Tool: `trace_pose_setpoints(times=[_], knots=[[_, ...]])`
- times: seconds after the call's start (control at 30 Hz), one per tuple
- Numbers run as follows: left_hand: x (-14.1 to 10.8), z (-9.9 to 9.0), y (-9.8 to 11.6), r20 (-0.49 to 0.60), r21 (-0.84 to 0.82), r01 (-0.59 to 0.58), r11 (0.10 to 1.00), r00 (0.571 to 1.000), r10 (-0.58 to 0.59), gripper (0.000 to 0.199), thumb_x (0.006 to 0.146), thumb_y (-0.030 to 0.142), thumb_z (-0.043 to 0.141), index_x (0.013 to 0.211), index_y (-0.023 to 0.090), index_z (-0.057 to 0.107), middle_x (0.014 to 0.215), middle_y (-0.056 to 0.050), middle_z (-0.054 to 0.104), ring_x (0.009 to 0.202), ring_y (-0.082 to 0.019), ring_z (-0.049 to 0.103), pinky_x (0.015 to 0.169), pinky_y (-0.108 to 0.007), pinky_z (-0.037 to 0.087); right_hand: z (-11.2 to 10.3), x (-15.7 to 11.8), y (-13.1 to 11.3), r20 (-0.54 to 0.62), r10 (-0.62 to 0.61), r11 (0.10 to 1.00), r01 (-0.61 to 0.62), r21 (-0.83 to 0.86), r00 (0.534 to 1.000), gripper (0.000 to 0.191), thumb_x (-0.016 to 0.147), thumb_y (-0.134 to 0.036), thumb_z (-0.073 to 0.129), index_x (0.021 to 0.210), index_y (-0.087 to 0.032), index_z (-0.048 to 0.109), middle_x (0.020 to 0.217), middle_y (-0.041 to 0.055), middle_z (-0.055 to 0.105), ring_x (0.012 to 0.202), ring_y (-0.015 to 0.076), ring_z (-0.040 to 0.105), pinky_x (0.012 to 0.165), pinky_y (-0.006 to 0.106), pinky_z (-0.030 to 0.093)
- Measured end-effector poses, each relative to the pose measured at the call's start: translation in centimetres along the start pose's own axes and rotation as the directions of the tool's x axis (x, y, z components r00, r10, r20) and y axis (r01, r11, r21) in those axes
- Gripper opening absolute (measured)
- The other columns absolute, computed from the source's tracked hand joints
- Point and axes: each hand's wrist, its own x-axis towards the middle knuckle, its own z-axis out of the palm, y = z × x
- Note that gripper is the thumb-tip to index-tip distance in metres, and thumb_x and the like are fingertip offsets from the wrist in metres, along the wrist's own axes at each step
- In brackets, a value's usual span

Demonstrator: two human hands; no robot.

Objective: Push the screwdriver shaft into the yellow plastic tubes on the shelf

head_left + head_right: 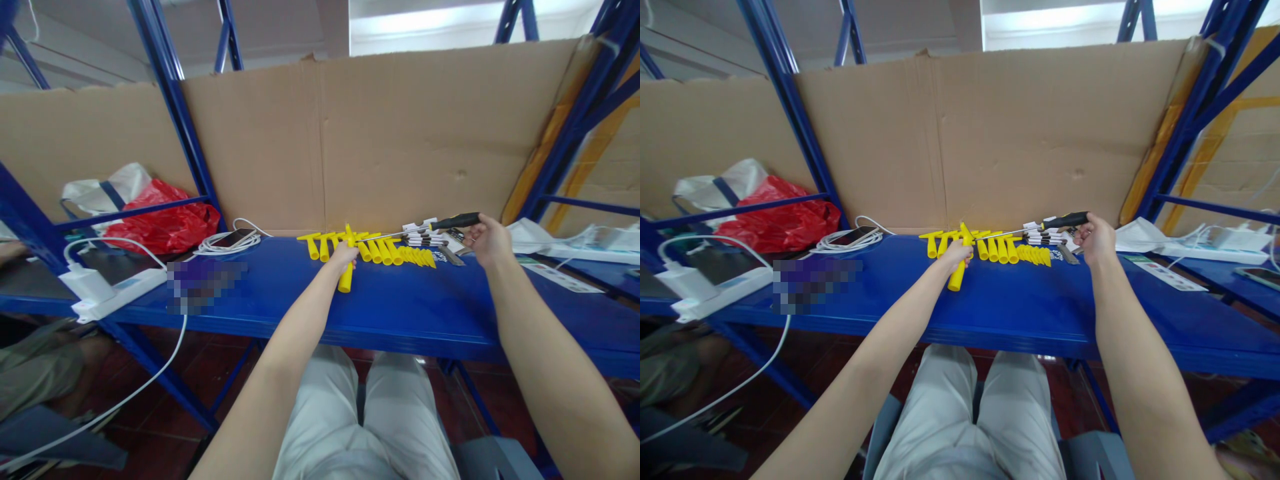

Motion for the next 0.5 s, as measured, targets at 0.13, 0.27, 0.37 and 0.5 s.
trace_pose_setpoints(times=[0.13, 0.27, 0.37, 0.5], knots=[[0.0, 0.0, 0.0, -0.005, 0.005, 0.0, 1.0, 1.0, 0.0, 0.02, 0.087, 0.001, 0.05, 0.099, 0.015, 0.06, 0.057, 0.008, 0.043, 0.043, -0.006, 0.041, 0.048, -0.018, 0.038, 0.1, -0.5, -0.1, -0.003, -0.013, 0.998, 0.013, -0.069, 1.0, 0.036, 0.081, -0.034, 0.078, 0.074, -0.022, 0.045, 0.049, -0.008, 0.042, 0.039, 0.0082, 0.04, 0.035, 0.019, 0.03], [-0.1, 0.0, 0.0, -0.012, 0.004, 0.0, 1.0, 1.0, 0.0, 0.019, 0.087, 0.001, 0.051, 0.097, 0.015, 0.06, 0.055, 0.008, 0.042, 0.043, -0.007, 0.041, 0.048, -0.018, 0.038, 0.4, -0.8, -0.1, -0.017, -0.046, 0.995, 0.044, -0.091, 0.999, 0.046, 0.078, -0.043, 0.083, 0.071, -0.022, 0.042, 0.048, -0.0085, 0.041, 0.038, 0.0072, 0.038, 0.034, 0.018, 0.028], [-0.2, 0.0, 0.1, -0.011, 0.005, -0.004, 1.0, 1.0, 0.004, 0.019, 0.088, 0.001, 0.049, 0.096, 0.015, 0.06, 0.055, 0.009, 0.042, 0.042, -0.006, 0.039, 0.048, -0.018, 0.038, 0.7, -1.0, -0.1, -0.054, -0.057, 0.993, 0.05, -0.111, 0.997, 0.046, 0.083, -0.044, 0.078, 0.069, -0.022, 0.04, 0.045, -0.0081, 0.041, 0.036, 0.0081, 0.038, 0.034, 0.018, 0.029], [-0.4, 0.0, 0.2, -0.012, 0.001, 0.001, 1.0, 1.0, -0.001, 0.018, 0.09, 0.001, 0.049, 0.096, 0.014, 0.059, 0.056, 0.009, 0.042, 0.042, -0.006, 0.038, 0.047, -0.018, 0.036, 1.1, -1.4, -0.3, -0.082, -0.032, 0.995, 0.024, -0.096, 0.996, 0.045, 0.091, -0.038, 0.07, 0.065, -0.022, 0.036, 0.04, -0.0086, 0.035, 0.034, 0.0076, 0.034, 0.033, 0.018, 0.026]])
